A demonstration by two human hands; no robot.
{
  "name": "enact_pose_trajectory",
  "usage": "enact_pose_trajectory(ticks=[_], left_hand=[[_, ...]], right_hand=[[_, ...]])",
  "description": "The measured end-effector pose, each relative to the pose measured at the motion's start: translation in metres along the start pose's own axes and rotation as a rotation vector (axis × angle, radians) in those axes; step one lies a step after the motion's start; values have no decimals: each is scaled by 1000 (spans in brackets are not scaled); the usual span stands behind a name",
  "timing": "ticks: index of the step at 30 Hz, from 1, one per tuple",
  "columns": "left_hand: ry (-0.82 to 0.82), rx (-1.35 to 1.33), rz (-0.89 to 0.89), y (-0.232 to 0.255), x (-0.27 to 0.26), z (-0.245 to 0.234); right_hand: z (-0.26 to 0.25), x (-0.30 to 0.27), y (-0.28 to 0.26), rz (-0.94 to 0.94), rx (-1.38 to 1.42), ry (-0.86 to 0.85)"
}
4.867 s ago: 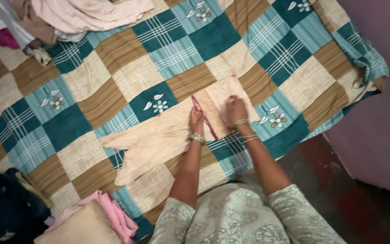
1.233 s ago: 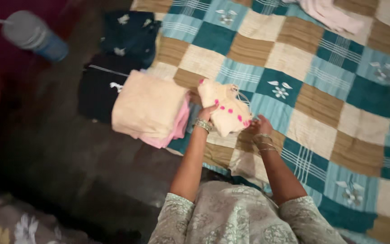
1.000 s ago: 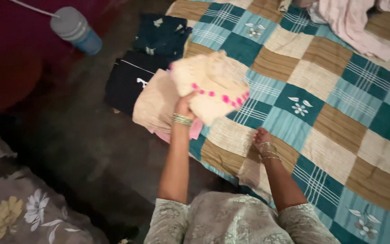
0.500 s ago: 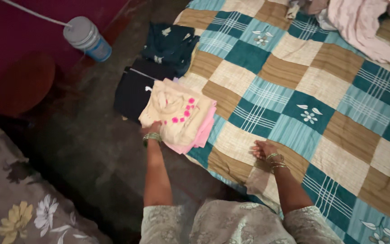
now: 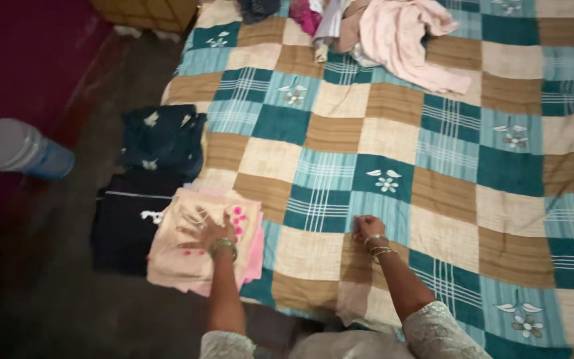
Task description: The person folds clothes by hand on a bed, including a pair of leggings, several shirts, and a pink shirt, before stacking them into a pile.
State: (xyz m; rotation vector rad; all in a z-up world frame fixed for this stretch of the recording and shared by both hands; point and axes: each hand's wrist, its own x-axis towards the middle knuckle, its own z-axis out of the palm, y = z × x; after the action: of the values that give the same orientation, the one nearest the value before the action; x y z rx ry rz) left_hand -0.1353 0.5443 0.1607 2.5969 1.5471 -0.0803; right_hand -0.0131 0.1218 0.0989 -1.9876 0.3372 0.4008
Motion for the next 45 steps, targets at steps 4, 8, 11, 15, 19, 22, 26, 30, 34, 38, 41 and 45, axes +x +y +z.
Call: enact_pose_trajectory(ticks=[4,8,11,15,19,22,26,30,34,38,41,45], left_hand=[[-33,-50,-50,5,25,-6],[15,197,-67,70,46,-21],[-149,216,99,181,54,-36],[-273,339,400,332,76,6],[-406,349,456,354,105,63],[-426,349,342,314,151,61],[-417,368,294,209,144,63],[-377,57,487,158,125,59],[-293,-372,435,117,119,60],[-20,-530,99,107,125,82],[-201,-416,80,115,115,87],[-313,-520,92,122,109,71]], right_hand=[[-38,31,-2,-167,-285,347],[-61,61,3,-336,-628,558],[-69,86,4,-252,-776,491],[-64,95,24,-245,-854,524],[-69,106,36,-246,-842,463],[-67,121,34,-103,-919,353],[-71,130,45,-277,-705,420],[-67,127,31,-305,-738,442],[-14,133,3,-437,-451,548],[113,140,-55,-724,-106,-55],[197,127,-106,-505,-26,-306],[239,122,-153,-146,109,-620]])
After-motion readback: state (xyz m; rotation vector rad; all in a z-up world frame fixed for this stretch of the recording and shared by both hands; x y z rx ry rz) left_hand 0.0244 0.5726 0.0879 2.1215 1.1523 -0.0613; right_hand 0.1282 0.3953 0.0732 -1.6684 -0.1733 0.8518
